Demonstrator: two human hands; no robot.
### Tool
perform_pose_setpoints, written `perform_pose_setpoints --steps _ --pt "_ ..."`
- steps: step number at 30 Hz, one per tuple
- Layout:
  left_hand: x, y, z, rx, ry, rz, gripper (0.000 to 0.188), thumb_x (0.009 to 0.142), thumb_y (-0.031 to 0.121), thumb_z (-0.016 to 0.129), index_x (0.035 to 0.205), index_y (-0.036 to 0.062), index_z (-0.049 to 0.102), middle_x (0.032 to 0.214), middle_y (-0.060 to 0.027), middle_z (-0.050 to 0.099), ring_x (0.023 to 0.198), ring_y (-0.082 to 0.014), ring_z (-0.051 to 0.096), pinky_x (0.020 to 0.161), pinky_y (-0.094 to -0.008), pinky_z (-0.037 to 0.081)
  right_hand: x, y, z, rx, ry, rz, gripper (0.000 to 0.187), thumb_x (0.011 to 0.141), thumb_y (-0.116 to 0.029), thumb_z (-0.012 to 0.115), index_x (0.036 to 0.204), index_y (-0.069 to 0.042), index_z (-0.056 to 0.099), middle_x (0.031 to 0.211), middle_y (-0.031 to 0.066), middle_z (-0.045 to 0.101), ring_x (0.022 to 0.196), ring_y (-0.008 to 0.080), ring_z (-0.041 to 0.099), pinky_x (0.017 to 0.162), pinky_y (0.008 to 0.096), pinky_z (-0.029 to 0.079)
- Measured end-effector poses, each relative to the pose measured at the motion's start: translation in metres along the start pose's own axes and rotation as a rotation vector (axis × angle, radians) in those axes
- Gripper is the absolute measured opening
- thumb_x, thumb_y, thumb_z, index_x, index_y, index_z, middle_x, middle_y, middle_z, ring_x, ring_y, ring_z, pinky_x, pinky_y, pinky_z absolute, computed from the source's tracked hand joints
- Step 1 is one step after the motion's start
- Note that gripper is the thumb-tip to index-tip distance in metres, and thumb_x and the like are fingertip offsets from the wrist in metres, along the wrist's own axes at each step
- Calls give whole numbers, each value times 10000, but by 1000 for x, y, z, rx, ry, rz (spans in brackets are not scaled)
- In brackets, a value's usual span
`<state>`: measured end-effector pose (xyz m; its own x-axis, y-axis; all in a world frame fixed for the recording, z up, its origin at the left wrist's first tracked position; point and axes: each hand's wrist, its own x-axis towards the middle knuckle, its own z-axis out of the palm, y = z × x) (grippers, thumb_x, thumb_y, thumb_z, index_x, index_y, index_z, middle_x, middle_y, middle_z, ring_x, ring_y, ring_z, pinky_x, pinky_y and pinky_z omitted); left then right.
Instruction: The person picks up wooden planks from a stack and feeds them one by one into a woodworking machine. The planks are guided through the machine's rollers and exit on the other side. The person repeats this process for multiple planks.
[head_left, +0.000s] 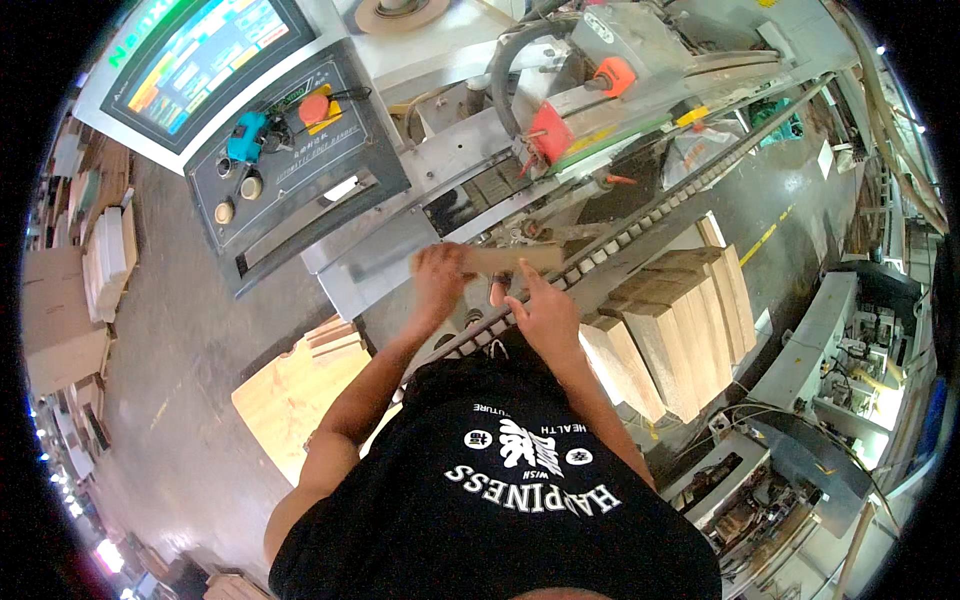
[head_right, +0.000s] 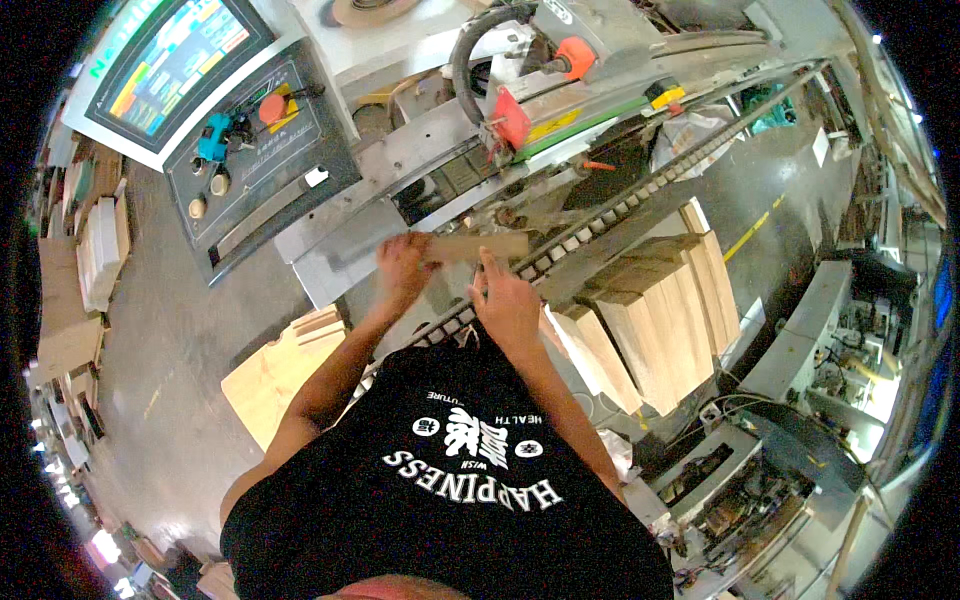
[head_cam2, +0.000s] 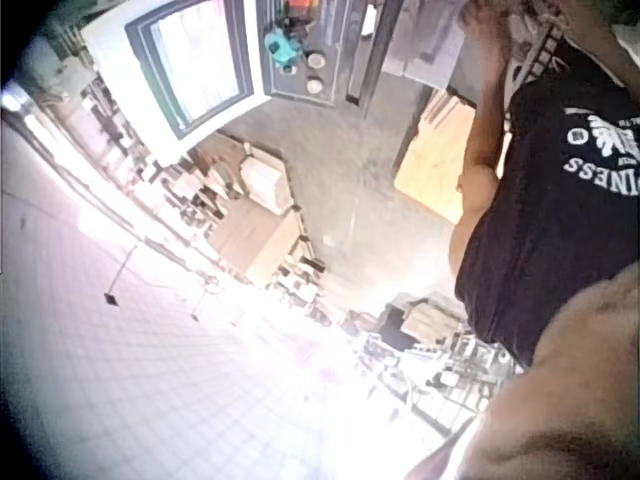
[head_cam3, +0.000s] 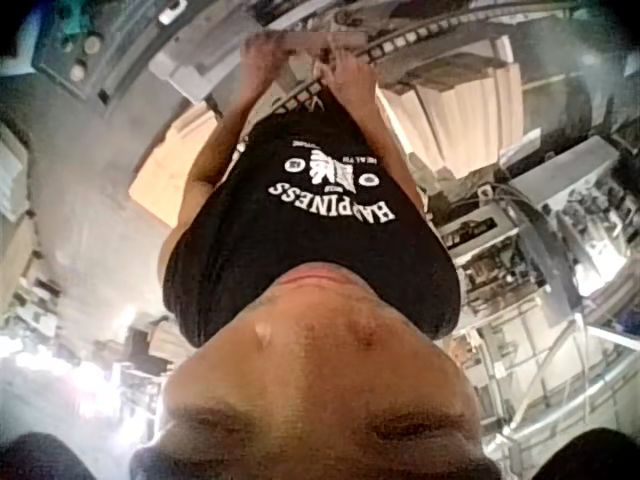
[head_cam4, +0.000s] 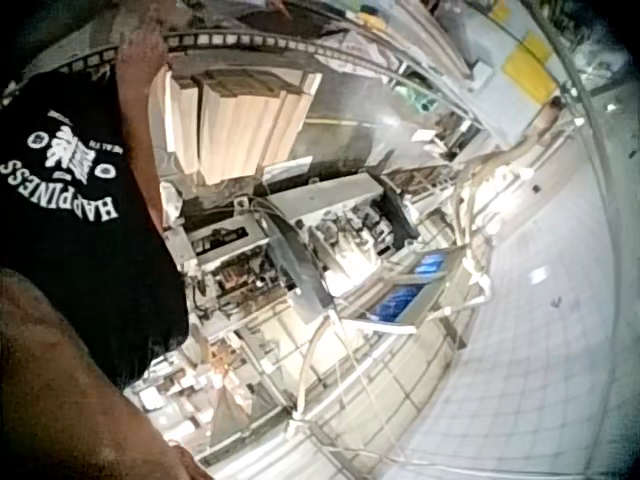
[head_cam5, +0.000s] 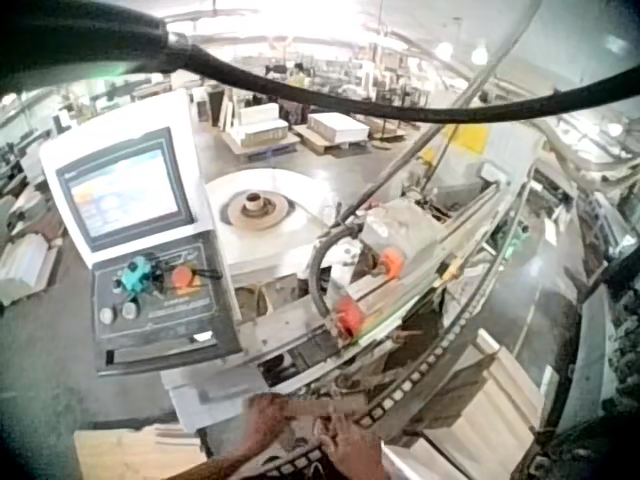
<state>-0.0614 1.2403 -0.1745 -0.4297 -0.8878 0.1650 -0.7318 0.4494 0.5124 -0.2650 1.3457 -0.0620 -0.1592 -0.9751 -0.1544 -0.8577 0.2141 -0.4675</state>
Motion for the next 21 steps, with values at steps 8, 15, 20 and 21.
perform_pose_setpoints --steps 8,15,20,21 --pt "31 -66 -8 112 319 -186 597 773 349 894 1289 185 642 1329 -101 555 1306 -336 484 1132 -562 282 93 27 94 725 -406 107 738 949 -397 784 1538 -62 493 1343 187 684 1160 322 711 958 436 564" --pt "53 -84 17 192 313 -363 657 839 502 832 1341 135 621 1402 -219 514 1355 -427 424 1188 -614 217 149 -17 150 1654 -267 276 615 1109 -505 525 1582 -122 439 1617 59 442 1547 197 352 1268 392 283" --pt "38 -106 13 229 301 -372 659 890 577 763 1395 189 595 1327 -192 528 1352 -425 419 1199 -617 202 172 -34 163 1928 -231 276 619 1106 -354 558 1636 -107 353 1757 21 247 1653 228 71 1327 401 112" --pt "31 -114 11 250 317 -345 659 896 581 755 1401 191 592 1321 -193 534 1346 -424 421 1200 -615 201 174 -37 165 1932 -240 264 632 1108 -358 554 1645 -108 335 1766 21 220 1655 220 44 1328 398 97"
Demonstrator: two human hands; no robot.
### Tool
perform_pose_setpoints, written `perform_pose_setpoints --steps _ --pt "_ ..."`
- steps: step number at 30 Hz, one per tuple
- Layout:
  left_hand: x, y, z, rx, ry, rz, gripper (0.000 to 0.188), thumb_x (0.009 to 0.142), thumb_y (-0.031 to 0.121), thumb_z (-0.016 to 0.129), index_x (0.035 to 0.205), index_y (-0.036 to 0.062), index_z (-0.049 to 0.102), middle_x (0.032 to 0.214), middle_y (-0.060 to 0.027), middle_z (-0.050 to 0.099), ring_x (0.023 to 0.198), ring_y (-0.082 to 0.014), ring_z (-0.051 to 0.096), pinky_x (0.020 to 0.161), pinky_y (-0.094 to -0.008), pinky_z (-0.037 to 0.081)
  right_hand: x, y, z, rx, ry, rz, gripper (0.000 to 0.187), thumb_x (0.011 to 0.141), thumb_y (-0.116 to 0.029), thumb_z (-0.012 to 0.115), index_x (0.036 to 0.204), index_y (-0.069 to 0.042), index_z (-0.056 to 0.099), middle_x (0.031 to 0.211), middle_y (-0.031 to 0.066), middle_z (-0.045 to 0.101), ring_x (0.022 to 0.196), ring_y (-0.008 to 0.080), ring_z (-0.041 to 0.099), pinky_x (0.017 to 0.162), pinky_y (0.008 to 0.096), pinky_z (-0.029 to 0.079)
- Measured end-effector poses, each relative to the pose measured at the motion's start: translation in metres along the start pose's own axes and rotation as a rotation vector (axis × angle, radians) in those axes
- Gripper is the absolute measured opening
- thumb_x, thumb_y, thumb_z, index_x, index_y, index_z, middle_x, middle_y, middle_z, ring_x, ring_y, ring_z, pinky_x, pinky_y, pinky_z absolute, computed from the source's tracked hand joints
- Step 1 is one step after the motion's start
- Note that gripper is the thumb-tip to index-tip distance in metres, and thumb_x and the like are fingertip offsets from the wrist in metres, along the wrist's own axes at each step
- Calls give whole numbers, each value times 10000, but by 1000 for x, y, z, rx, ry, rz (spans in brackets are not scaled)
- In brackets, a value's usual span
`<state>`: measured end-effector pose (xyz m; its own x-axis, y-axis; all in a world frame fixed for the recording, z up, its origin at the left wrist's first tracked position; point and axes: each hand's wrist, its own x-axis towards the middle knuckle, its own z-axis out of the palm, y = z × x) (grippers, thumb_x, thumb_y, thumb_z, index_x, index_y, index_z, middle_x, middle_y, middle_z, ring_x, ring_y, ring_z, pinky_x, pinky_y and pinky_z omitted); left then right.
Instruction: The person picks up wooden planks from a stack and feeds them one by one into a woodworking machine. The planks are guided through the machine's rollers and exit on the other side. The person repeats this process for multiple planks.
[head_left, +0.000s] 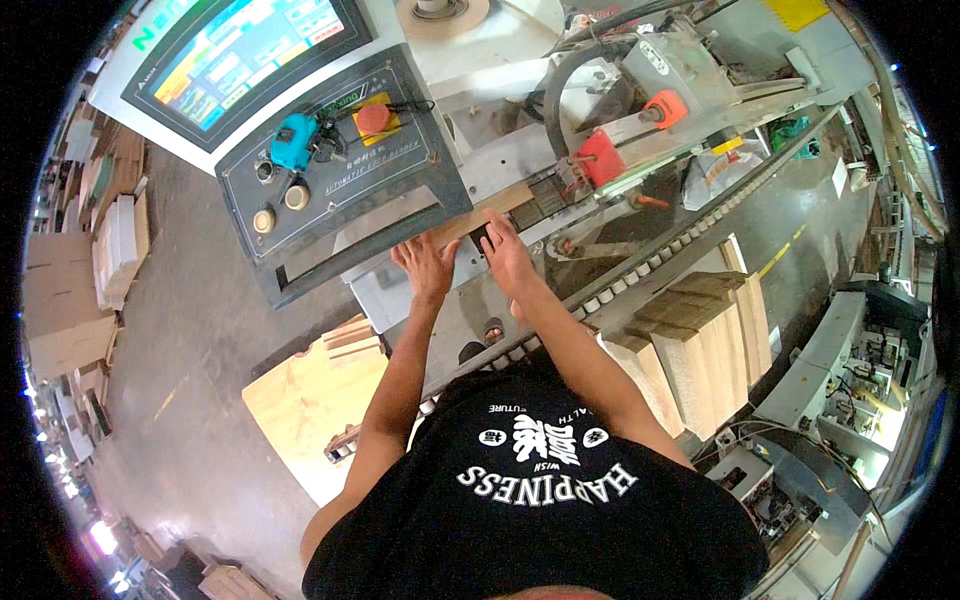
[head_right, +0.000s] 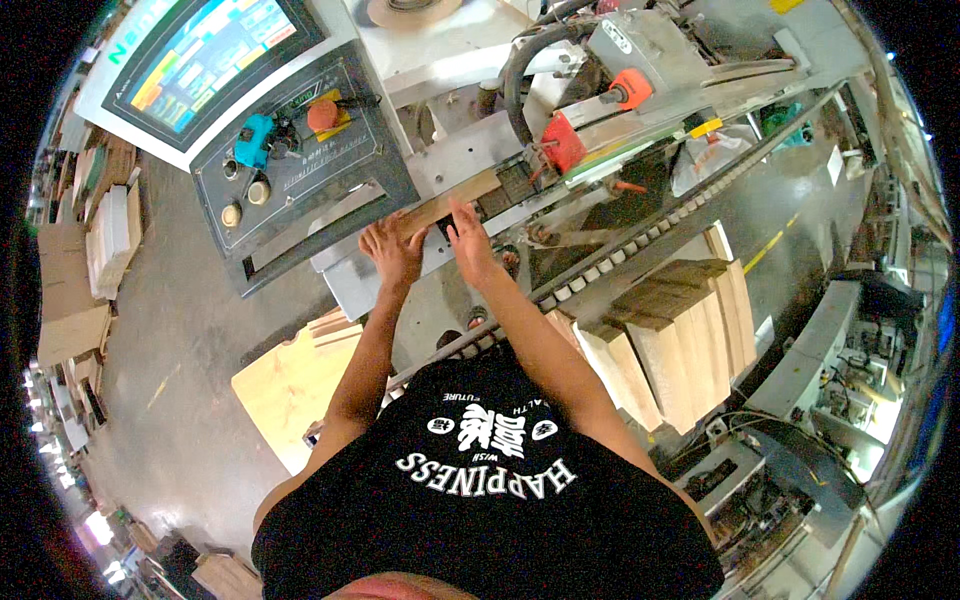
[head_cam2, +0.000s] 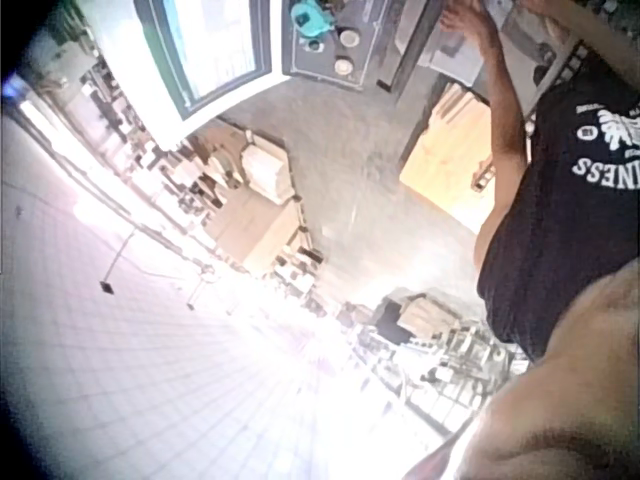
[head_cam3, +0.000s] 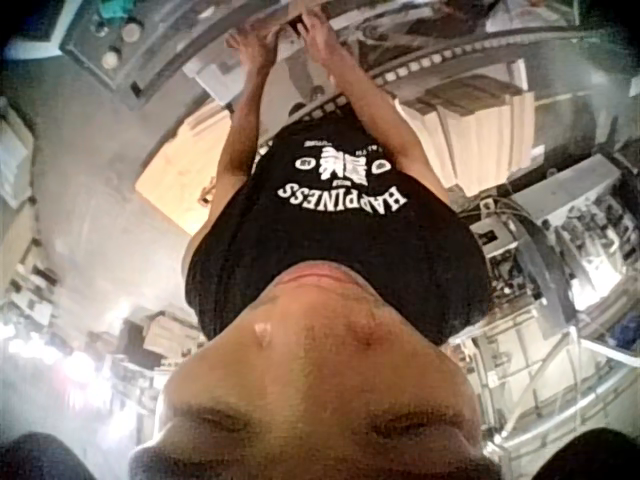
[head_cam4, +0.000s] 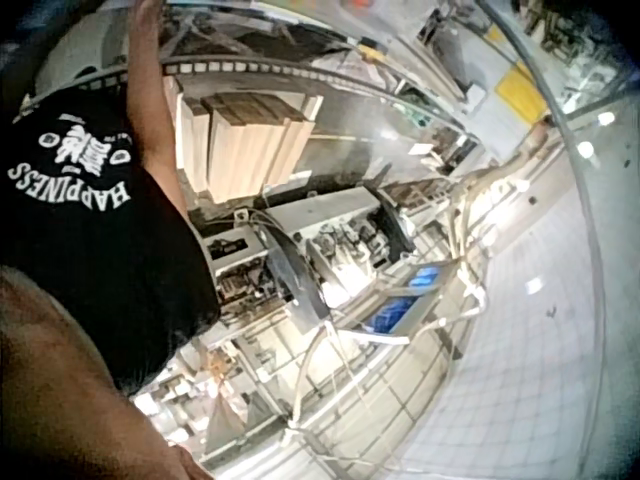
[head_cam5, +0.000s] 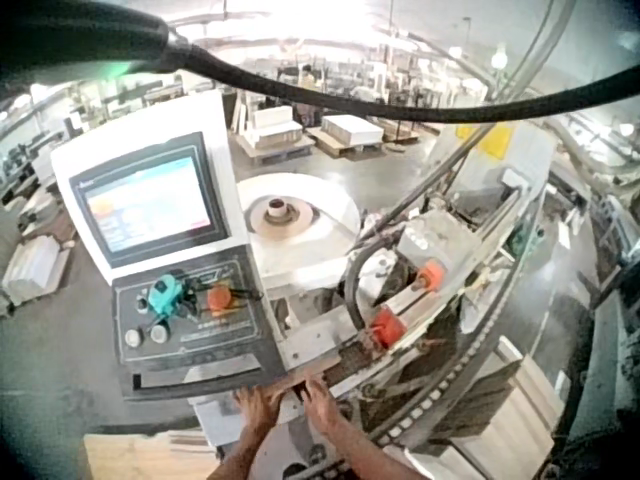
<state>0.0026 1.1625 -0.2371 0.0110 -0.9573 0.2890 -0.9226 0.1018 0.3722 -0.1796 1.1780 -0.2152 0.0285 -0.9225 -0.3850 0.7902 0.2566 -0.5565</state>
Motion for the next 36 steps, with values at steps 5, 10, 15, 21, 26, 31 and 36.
perform_pose_setpoints --steps 5,10,15,21,26,31,36 --pt "-18 -53 -11 138 -33 44 717 929 605 707 1447 135 544 1388 -219 498 1359 -441 402 1199 -626 196 -9 -1 13 -49 -32 7 669 1114 -374 536 1672 -110 280 1792 32 123 1659 201 -15 1334 395 53" --pt "-8 -48 -26 61 -265 -5 868 972 589 669 1593 51 389 1675 -205 320 1542 -450 262 1227 -651 159 -12 -5 15 -47 15 -4 622 1130 -403 492 1670 -144 322 1800 45 40 1659 212 -8 1335 402 76" --pt "-3 -22 -9 89 -289 5 889 998 548 653 1653 56 308 1731 -144 270 1573 -418 247 1237 -629 169 -5 -28 12 -29 80 -12 571 1146 -413 441 1648 -149 385 1803 40 -63 1659 248 18 1333 408 125" --pt "1 -6 11 79 -261 61 745 1032 534 595 1511 -20 459 1426 -261 489 1341 -464 441 1150 -646 254 -8 -60 21 15 136 2 583 1128 -377 482 1632 -98 397 1802 29 22 1656 299 47 1328 410 158" --pt "6 7 33 81 -215 142 793 1029 492 601 1661 114 310 1357 -267 568 1259 -473 528 1106 -702 288 3 -70 -1 36 107 -62 628 1135 -341 444 1677 -93 244 1786 30 120 1651 296 97 1321 424 187" --pt "33 62 21 -62 -187 190 874 970 329 721 1672 75 268 1738 -197 215 1595 -429 232 1206 -686 237 20 -84 -28 14 176 -153 490 1120 -348 499 1526 -73 513 1771 58 163 1631 250 211 1298 394 267" --pt "51 106 34 12 -102 315 864 983 394 695 1634 -25 311 1716 -216 271 1594 -393 248 1252 -607 186 9 -88 -48 -95 232 -152 335 1100 -307 566 1373 -130 648 1630 74 445 1519 243 409 1232 382 352"
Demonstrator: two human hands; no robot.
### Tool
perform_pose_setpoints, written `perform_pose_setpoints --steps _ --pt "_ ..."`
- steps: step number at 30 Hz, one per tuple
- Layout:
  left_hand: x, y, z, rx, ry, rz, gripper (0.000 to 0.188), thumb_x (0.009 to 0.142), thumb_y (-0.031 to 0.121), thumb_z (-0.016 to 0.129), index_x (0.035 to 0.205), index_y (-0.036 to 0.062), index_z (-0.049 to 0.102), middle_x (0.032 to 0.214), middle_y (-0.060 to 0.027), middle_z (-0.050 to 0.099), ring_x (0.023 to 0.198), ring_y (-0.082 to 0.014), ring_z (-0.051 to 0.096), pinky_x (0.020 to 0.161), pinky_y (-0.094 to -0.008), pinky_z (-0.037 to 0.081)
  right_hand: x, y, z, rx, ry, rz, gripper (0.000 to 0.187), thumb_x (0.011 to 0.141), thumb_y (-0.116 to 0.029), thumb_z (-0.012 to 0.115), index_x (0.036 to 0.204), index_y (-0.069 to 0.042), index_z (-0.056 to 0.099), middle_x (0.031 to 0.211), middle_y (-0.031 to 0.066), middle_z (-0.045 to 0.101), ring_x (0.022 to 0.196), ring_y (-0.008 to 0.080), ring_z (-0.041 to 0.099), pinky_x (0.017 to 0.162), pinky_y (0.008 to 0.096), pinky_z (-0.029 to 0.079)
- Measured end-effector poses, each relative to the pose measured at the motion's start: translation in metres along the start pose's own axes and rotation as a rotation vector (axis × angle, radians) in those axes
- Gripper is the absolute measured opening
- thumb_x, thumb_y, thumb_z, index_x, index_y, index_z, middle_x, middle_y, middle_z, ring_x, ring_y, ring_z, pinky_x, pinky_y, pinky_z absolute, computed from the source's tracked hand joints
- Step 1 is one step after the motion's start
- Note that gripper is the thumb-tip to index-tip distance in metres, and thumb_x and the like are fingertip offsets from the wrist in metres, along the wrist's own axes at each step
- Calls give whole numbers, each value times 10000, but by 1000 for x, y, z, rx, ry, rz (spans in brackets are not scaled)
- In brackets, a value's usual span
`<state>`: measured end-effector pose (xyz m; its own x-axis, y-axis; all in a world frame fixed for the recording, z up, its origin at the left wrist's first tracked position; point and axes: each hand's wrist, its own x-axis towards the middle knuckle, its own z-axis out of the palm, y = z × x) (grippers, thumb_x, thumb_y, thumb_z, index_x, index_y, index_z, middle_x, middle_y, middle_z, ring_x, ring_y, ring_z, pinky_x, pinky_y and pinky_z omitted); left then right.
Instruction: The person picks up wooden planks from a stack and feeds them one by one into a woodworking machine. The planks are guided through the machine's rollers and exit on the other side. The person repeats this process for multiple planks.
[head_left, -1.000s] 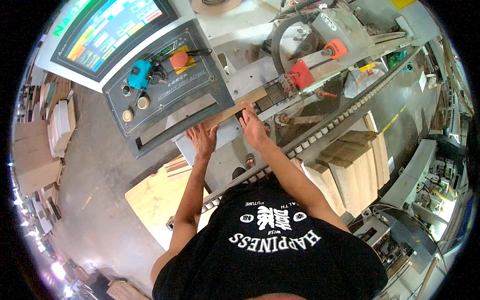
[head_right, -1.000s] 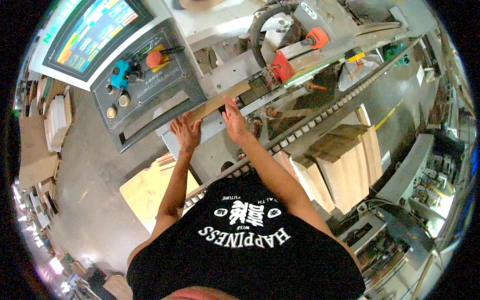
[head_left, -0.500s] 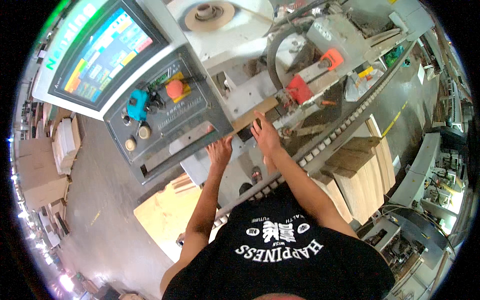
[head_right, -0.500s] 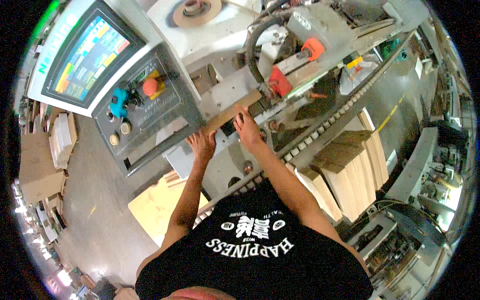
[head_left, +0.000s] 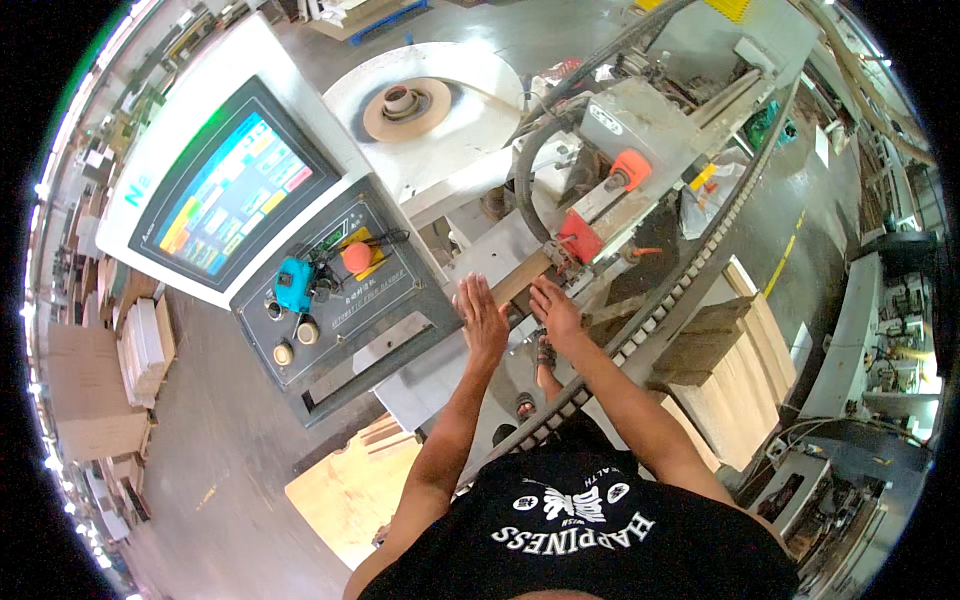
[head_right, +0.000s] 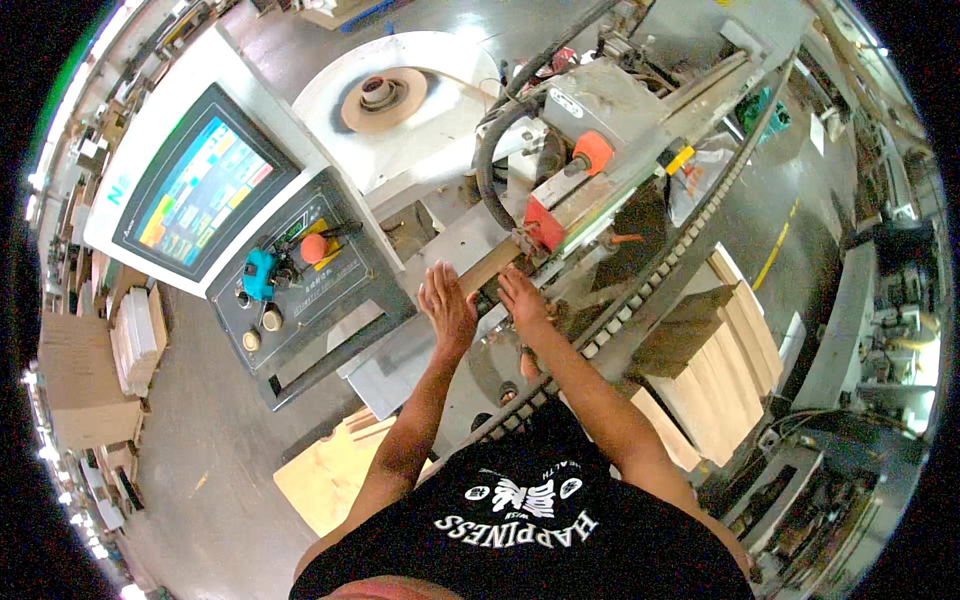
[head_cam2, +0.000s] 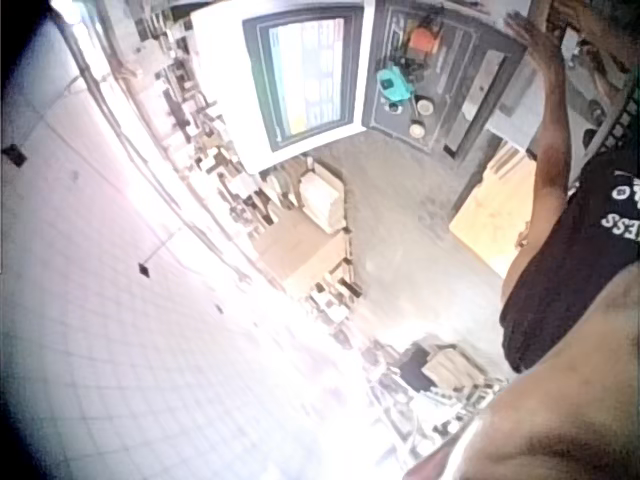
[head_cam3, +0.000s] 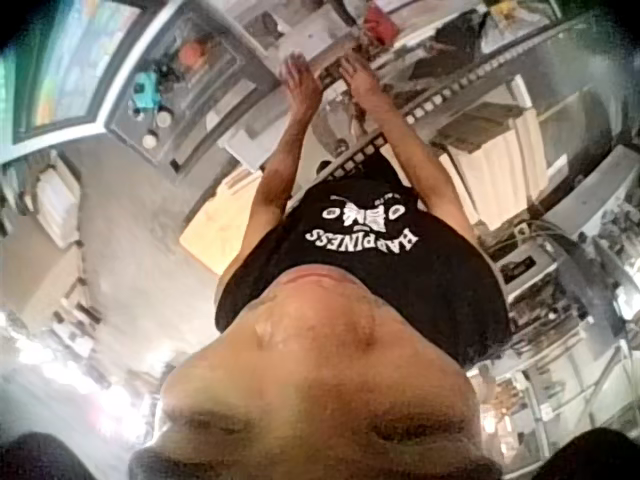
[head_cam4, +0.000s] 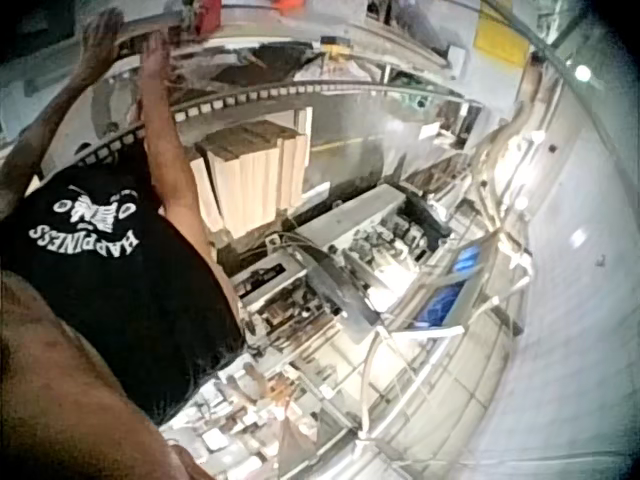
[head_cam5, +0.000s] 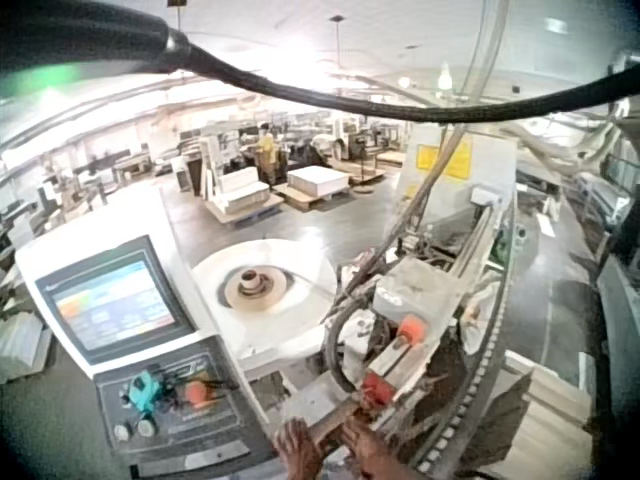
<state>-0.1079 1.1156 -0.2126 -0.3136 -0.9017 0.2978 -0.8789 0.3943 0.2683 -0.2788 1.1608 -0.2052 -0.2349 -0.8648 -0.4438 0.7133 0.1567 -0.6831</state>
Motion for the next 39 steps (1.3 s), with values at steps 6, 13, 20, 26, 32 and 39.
perform_pose_setpoints --steps 6,13,20,26,32,39 --pt "34 25 15 -11 38 10 976 907 561 714 1633 24 343 1722 -195 275 1596 -364 248 1268 -598 154 -119 -13 -14 -1146 -104 -441 385 1026 -355 665 1281 -66 662 1507 161 527 1345 373 559 1140 470 443" --pt "33 -28 35 302 116 67 758 980 586 648 1502 53 515 1655 -161 405 1528 -357 357 1211 -614 239 -251 -89 -64 -1462 99 -536 313 927 -284 754 1183 -104 737 1274 151 678 1230 354 637 1027 458 539" --pt "-59 -36 -23 -43 189 -26 632 1006 499 671 1475 102 526 1570 -134 477 1472 -378 396 1157 -604 258 -333 -114 -155 -1995 569 -134 553 874 -255 812 1357 -75 614 1382 118 615 1146 371 677 975 466 571" --pt "-106 7 -39 -195 138 -3 585 963 382 719 1465 129 554 1515 -144 528 1448 -370 421 1148 -604 259 -344 -105 -198 -2148 621 186 639 902 -292 799 1468 -114 563 1347 127 641 1088 346 718 909 455 603" --pt "-117 99 -69 -377 59 417 528 923 371 699 1401 157 634 1497 -129 569 1497 -363 397 1171 -589 259 -333 -126 -149 -2096 622 79 478 904 -260 769 1346 -118 656 1134 144 719 922 380 743 828 488 599" --pt "-110 146 -111 -148 -231 813 643 906 488 754 1441 164 601 1482 -69 600 1424 -318 501 1235 -585 272 -266 -108 -41 -2108 182 -252 469 856 -213 755 1310 -115 683 1199 157 697 1039 373 710 916 496 560"
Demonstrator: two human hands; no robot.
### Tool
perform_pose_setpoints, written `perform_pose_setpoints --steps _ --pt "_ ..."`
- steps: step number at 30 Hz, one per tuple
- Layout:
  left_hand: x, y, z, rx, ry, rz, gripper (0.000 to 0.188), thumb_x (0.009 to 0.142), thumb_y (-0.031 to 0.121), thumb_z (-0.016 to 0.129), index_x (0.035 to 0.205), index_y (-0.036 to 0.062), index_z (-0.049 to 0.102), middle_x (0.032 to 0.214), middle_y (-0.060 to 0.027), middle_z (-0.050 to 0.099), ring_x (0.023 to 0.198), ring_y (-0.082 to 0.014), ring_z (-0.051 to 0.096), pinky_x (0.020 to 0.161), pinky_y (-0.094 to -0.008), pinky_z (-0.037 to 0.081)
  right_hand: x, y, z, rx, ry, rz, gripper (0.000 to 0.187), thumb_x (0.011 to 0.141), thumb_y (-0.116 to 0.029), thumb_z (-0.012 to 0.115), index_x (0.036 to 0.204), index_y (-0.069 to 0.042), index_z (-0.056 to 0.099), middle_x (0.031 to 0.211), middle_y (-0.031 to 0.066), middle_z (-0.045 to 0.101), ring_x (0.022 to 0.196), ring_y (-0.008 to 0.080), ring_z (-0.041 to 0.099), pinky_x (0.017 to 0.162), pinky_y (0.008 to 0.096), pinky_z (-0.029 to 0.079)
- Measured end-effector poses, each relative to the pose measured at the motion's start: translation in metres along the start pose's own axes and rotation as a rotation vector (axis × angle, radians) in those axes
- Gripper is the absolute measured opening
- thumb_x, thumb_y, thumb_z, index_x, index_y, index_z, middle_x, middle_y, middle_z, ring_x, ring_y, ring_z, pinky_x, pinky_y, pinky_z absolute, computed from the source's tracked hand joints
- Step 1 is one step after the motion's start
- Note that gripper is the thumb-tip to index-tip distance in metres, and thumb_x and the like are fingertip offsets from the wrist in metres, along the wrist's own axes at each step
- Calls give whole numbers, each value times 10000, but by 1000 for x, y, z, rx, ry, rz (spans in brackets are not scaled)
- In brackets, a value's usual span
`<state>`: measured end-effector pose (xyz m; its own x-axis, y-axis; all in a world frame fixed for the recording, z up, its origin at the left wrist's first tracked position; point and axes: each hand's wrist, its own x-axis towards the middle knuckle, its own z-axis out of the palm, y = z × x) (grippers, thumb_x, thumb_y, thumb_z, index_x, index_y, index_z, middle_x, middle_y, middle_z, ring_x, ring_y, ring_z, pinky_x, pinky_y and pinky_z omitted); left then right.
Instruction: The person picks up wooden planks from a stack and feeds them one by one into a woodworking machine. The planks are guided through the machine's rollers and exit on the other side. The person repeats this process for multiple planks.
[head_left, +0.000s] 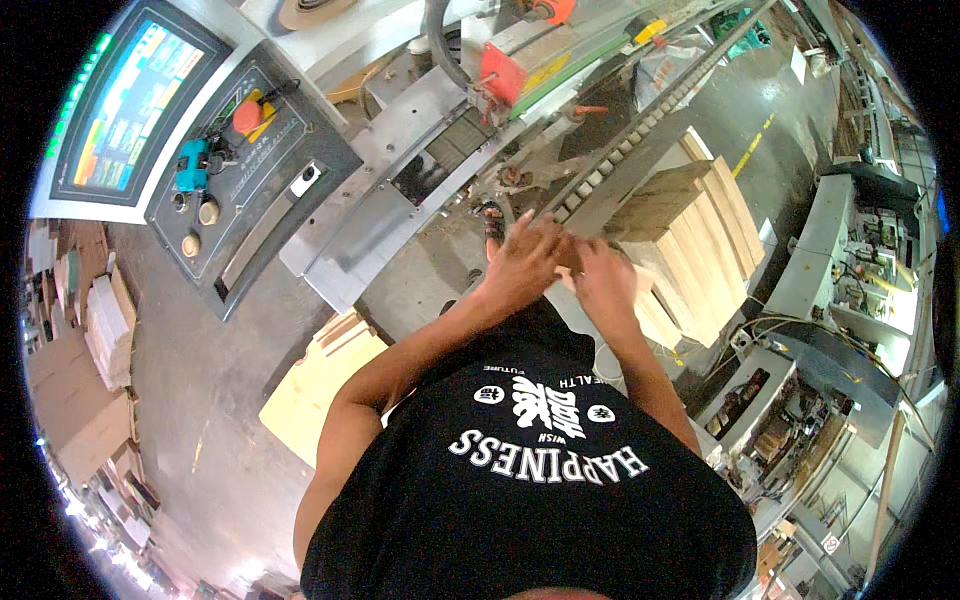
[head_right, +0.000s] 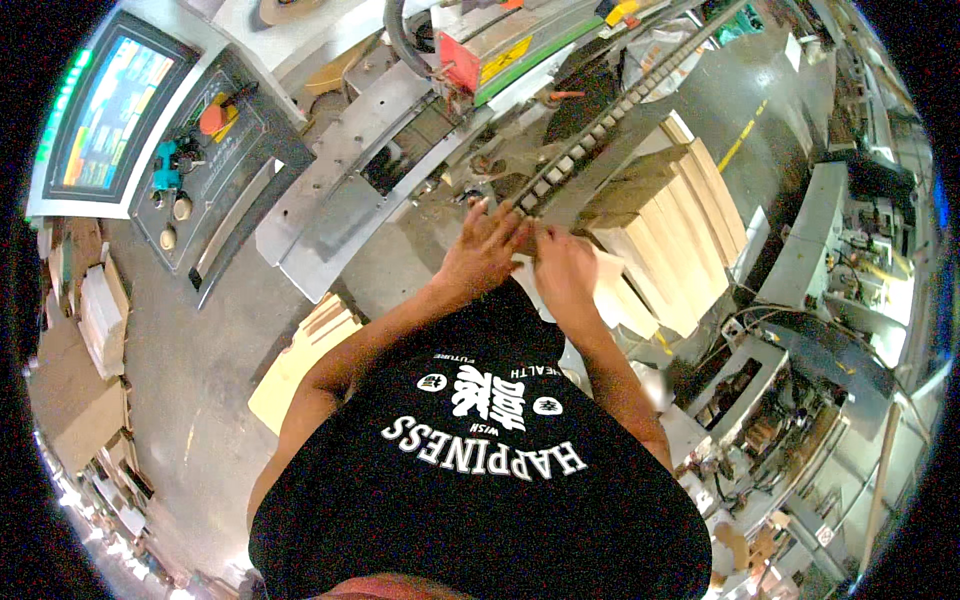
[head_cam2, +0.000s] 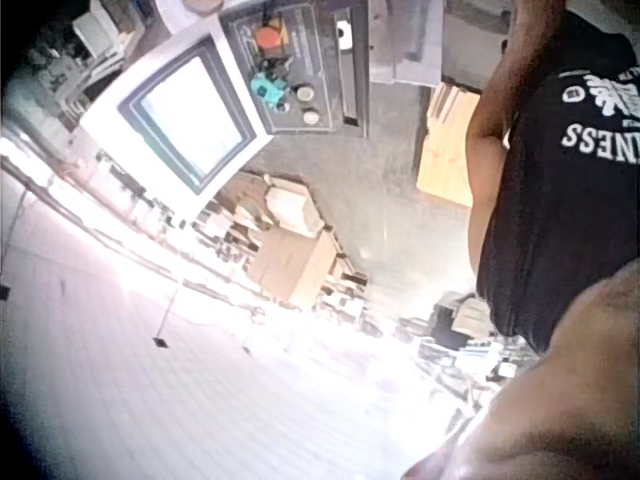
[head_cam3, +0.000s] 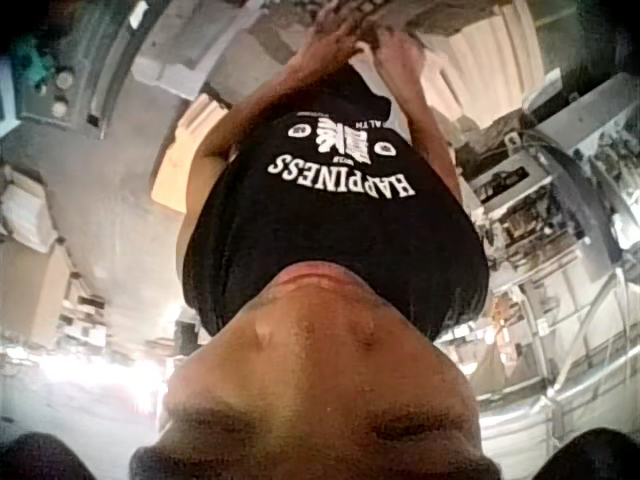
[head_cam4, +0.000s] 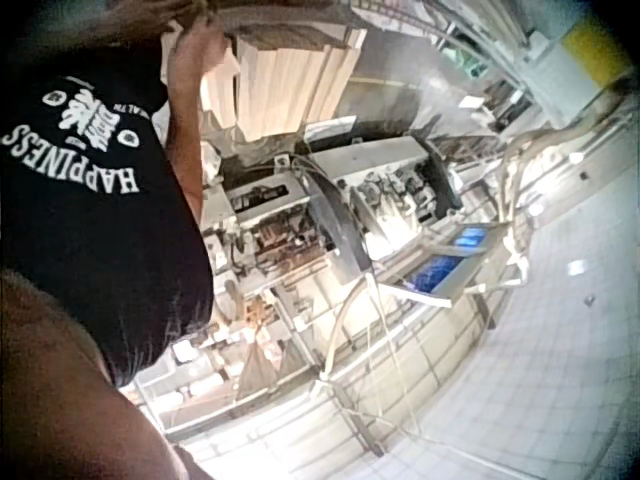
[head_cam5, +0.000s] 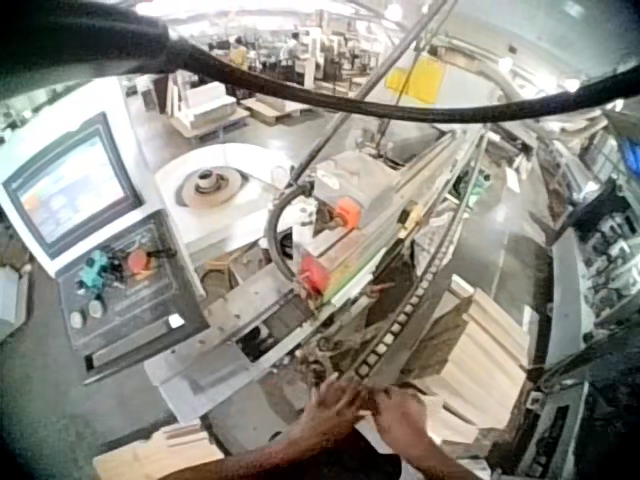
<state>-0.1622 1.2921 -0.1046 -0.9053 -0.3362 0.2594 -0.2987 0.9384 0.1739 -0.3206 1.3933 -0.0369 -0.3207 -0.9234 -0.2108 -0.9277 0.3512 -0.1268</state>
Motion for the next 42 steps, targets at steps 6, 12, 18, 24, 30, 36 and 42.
perform_pose_setpoints --steps 6,12,18,24,30,36,42 --pt "-58 -107 24 -202 92 -416 596 839 300 832 1360 91 631 1284 -125 652 1192 -347 610 1089 -514 442 58 -64 10 245 277 -265 487 841 -192 760 1315 -115 678 1344 132 631 1095 362 690 971 475 555" --pt "-130 -180 30 113 263 -761 595 893 334 803 1406 124 587 1431 -168 530 1324 -394 494 1132 -562 362 115 -77 88 847 72 -326 532 832 -223 844 1322 -111 671 1337 109 627 1188 315 660 1021 412 545" --pt "-130 -204 35 164 341 -996 749 900 474 780 1510 136 506 1555 -233 405 1442 -441 371 1213 -605 238 168 -148 116 1733 -540 41 533 967 -177 777 1463 -133 587 1454 90 574 1328 232 578 1136 374 440" --pt "-154 -213 43 103 298 -1050 852 901 553 760 1568 136 434 1590 -253 372 1483 -466 308 1220 -619 205 207 -201 160 1977 -354 -21 636 925 -237 828 1494 -154 558 1668 149 353 1632 261 158 1268 402 253" --pt "-189 -212 30 141 268 -1050 739 943 561 702 1499 128 483 1474 -250 438 1406 -473 361 1208 -633 180 193 -210 155 2025 -321 -50 661 884 -223 845 1483 -148 576 1786 192 25 1662 257 -25 1298 423 150" --pt "-164 -214 48 186 282 -1000 704 957 533 674 1465 76 506 1366 -250 500 1351 -480 392 1195 -642 196 199 -197 140 2052 -296 10 600 900 -228 819 1447 -119 598 1777 239 -89 1662 264 44 1297 403 145" --pt "-141 -218 60 241 234 -972 619 997 462 625 1388 -13 558 1315 -295 523 1281 -469 442 1194 -646 193 219 -173 151 1998 -267 5 624 918 -254 787 1477 -108 551 1785 213 -41 1658 271 79 1314 401 141"
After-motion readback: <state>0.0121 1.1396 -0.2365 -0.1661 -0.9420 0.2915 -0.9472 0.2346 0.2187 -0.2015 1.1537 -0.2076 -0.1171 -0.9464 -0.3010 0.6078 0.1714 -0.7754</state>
